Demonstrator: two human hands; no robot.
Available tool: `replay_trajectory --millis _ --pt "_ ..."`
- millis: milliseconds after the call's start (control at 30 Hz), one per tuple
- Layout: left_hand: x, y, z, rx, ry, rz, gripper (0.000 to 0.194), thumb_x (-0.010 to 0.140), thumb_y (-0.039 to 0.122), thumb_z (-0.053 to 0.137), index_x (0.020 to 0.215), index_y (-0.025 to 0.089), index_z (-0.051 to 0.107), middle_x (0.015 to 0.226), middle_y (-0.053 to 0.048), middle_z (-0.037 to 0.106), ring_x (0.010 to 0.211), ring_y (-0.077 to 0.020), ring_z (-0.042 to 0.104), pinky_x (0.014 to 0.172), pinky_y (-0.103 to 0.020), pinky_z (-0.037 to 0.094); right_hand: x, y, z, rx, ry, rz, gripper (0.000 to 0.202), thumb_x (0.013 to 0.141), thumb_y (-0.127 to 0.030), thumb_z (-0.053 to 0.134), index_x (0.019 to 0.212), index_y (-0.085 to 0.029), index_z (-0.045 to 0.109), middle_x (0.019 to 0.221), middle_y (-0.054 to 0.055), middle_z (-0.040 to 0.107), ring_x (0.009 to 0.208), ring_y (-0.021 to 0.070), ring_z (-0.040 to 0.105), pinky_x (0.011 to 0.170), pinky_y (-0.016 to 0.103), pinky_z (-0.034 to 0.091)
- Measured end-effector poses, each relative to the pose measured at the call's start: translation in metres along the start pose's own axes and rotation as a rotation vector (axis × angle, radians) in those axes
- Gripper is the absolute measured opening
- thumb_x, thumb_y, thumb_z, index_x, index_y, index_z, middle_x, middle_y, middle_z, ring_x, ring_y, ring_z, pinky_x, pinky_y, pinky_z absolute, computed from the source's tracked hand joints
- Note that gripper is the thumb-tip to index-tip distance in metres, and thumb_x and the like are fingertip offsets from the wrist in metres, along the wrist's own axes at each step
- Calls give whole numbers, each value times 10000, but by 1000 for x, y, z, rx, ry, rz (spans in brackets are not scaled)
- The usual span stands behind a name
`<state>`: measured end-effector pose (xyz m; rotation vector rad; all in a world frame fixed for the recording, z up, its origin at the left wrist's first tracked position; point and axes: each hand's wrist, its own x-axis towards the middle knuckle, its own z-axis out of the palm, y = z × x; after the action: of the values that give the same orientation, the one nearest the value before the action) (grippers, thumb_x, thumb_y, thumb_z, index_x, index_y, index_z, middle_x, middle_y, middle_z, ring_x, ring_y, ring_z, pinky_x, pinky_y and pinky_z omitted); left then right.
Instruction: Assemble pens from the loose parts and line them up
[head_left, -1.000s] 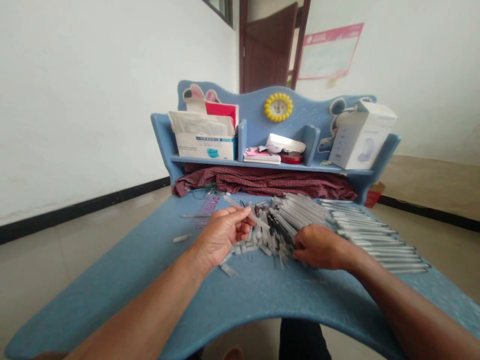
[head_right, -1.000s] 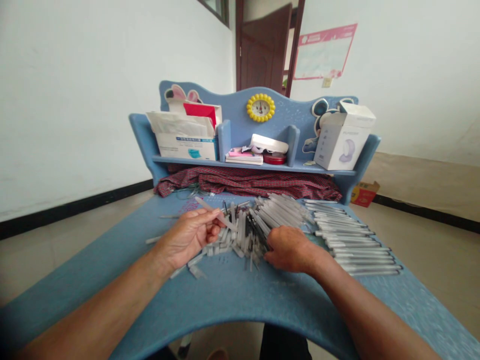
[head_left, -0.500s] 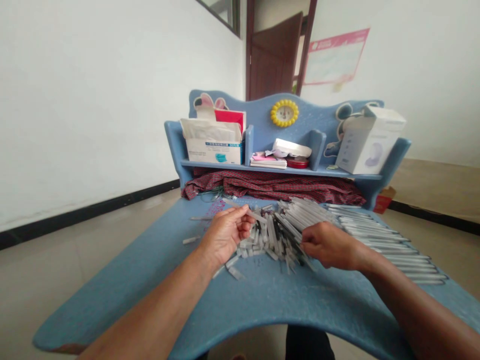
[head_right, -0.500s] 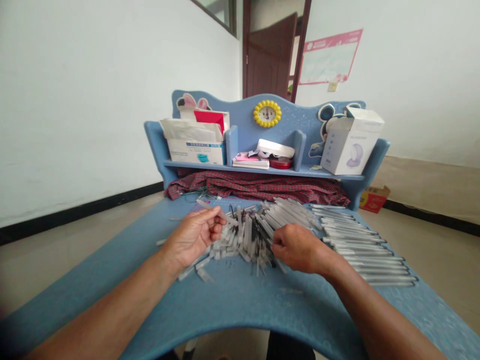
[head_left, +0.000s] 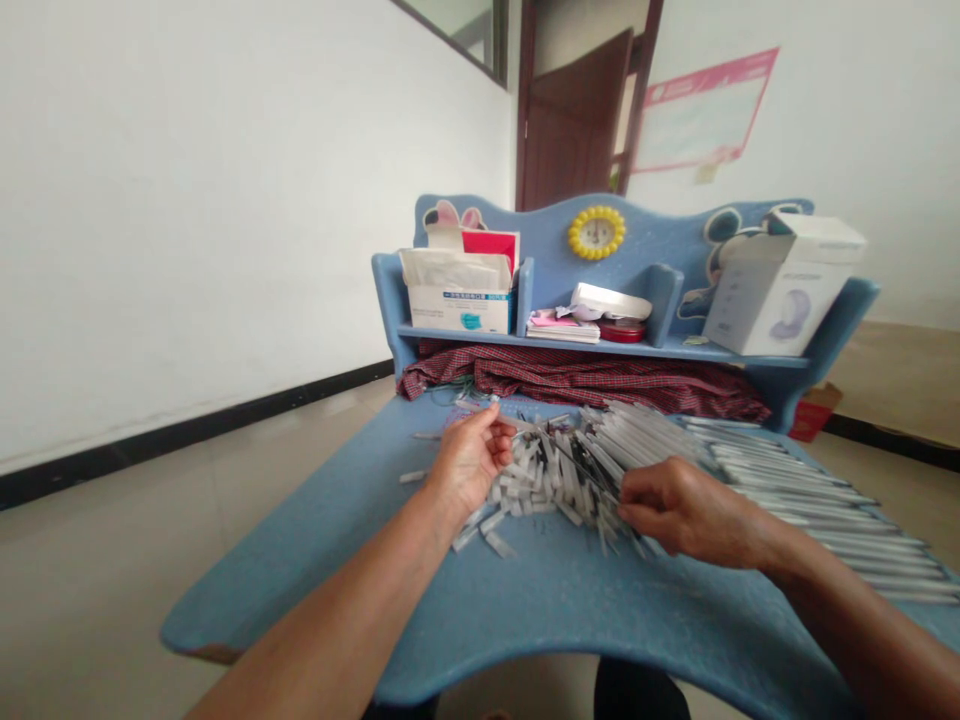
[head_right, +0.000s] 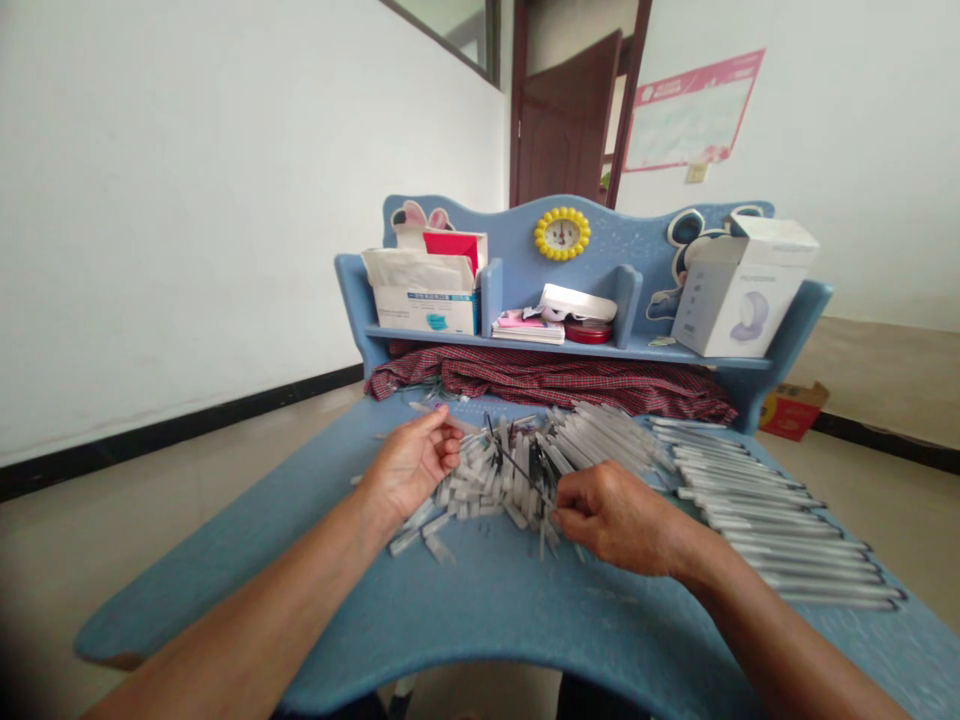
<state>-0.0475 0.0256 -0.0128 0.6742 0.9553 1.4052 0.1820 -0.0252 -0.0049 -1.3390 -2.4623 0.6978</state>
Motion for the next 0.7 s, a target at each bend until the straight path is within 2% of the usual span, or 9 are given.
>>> replay_trajectory --millis 267,467,533,700 --pt "0 -6 -1 55 -9 27 210 843 181 529 644 117 529 526 -4 550 384 -63 469 357 -153 358 1 1 5 1 -1 -26 250 799 -208 458 555 -168 421 489 -55 372 465 62 353 429 197 224" --pt "-7 -11 3 141 -117 -33 183 803 149 578 629 113 537 539 -16 581 372 -72 483 347 -161 378 1 1 4 25 14 -25 253 804 -217 476 558 -166 453 485 -55 386 460 63 357 429 194 238" --pt "-11 -12 5 159 -167 -69 177 802 144 580 632 106 551 553 -30 599 374 -77 494 346 -167 388 1 0 4 66 70 -34 252 826 -242 474 587 -163 500 496 -48 429 462 68 387 435 195 257" --pt "-21 -13 10 163 -288 -174 169 823 132 559 666 82 599 601 -62 635 409 -85 539 371 -175 431 4 -1 15 78 360 -123 308 865 -360 495 665 -152 601 493 -30 488 454 77 419 459 205 295"
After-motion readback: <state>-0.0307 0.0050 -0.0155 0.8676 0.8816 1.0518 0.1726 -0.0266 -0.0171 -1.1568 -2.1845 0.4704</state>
